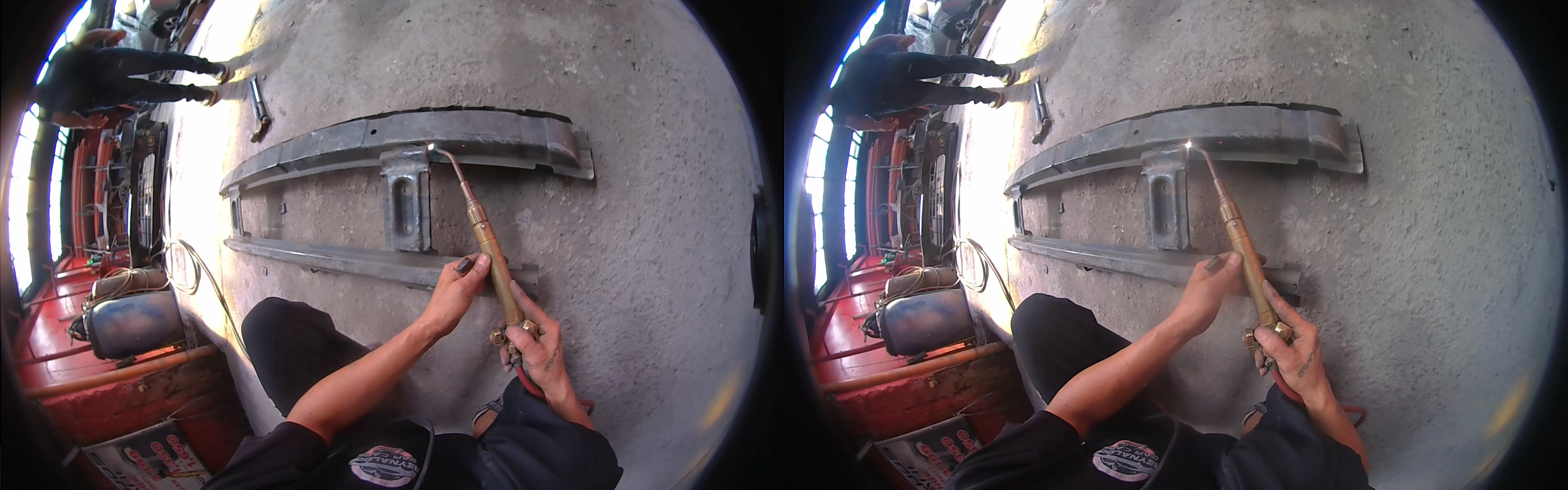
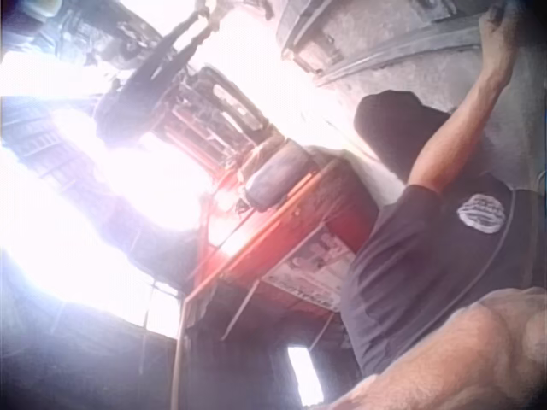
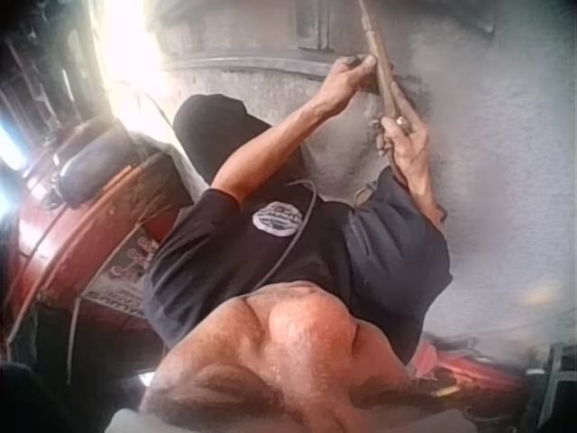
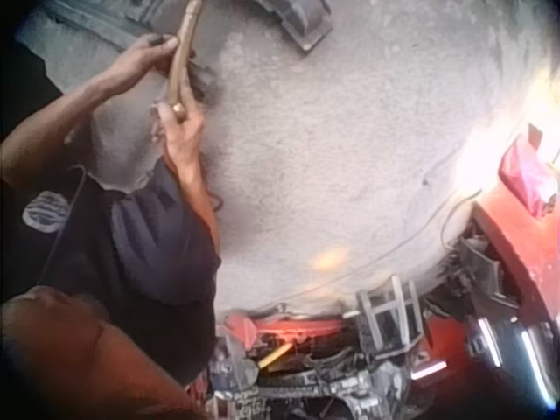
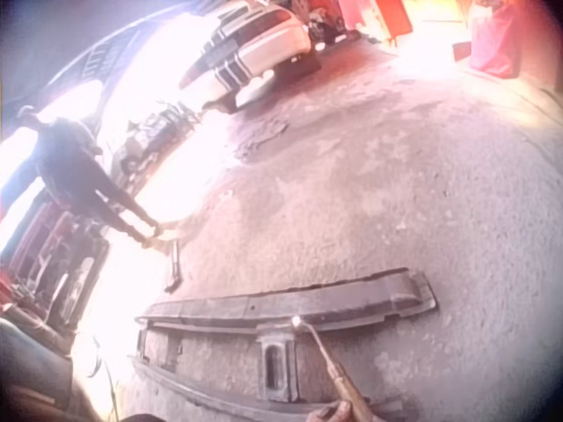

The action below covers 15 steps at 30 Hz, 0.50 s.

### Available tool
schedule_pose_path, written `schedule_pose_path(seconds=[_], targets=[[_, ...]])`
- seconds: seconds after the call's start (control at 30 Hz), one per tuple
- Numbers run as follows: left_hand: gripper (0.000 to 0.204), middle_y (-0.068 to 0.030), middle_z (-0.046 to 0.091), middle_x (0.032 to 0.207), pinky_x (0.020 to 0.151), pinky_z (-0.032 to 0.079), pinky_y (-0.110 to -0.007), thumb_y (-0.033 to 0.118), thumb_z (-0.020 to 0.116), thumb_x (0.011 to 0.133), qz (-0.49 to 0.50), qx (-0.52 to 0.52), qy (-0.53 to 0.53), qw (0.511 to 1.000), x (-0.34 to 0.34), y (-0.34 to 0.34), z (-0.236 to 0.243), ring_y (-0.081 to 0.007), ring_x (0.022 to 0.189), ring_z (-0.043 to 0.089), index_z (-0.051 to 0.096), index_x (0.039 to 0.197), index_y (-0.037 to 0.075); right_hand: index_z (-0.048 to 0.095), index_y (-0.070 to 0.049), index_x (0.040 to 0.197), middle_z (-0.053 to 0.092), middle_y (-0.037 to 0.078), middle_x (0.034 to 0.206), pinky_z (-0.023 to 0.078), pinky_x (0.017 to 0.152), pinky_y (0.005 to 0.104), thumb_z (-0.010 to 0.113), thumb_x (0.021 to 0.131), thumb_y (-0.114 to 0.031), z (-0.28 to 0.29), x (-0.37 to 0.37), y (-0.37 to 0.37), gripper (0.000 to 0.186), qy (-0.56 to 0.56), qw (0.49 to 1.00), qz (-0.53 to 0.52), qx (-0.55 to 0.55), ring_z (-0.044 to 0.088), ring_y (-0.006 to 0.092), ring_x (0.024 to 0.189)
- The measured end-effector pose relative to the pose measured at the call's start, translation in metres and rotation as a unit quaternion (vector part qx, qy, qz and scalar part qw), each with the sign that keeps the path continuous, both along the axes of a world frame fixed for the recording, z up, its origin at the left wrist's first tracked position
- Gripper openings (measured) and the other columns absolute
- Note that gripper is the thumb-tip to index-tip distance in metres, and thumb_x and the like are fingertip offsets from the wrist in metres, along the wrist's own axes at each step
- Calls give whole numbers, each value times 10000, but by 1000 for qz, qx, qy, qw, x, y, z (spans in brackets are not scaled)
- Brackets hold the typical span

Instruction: The person uses a welding torch to heat and weld a metal frame lying on the floor. They move the torch along the seams of the frame, producing sparks as they work.

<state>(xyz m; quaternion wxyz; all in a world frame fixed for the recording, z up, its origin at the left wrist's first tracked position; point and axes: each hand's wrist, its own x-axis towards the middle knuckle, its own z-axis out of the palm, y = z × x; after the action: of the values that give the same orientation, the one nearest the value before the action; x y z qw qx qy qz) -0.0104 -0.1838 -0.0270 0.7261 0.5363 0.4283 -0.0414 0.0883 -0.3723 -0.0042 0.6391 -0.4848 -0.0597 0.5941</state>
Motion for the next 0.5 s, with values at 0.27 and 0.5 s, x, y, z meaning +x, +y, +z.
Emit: schedule_pose_path(seconds=[0.27, 0.5], targets=[[503, -104, 720, 1159, 1021, 496, -382, 413, 469, 1134, -11, 5, 7, 1000, 0, 0, 2, -199, 1115, 666, 657, 1317, -17, 401, -81, 1622, 663, 56, 834, 527, 521, 280, 573, 977, -97, -3, -4, -1, 668, -14, 1000, 4, -5, 622, 120, 586], [506, -109, 719, 1163, 1031, 496, -392, 409, 465, 1135, -3, -1, -1, 1000, 0, -3, 1, -206, 1120, 670, 653, 1320, -22, 400, -89, 1625, 657, 47, 824, 530, 529, 275, 559, 968, -70, -2, -4, -3, 677, -20, 1000, 10, -9, 617, 112, 589]])
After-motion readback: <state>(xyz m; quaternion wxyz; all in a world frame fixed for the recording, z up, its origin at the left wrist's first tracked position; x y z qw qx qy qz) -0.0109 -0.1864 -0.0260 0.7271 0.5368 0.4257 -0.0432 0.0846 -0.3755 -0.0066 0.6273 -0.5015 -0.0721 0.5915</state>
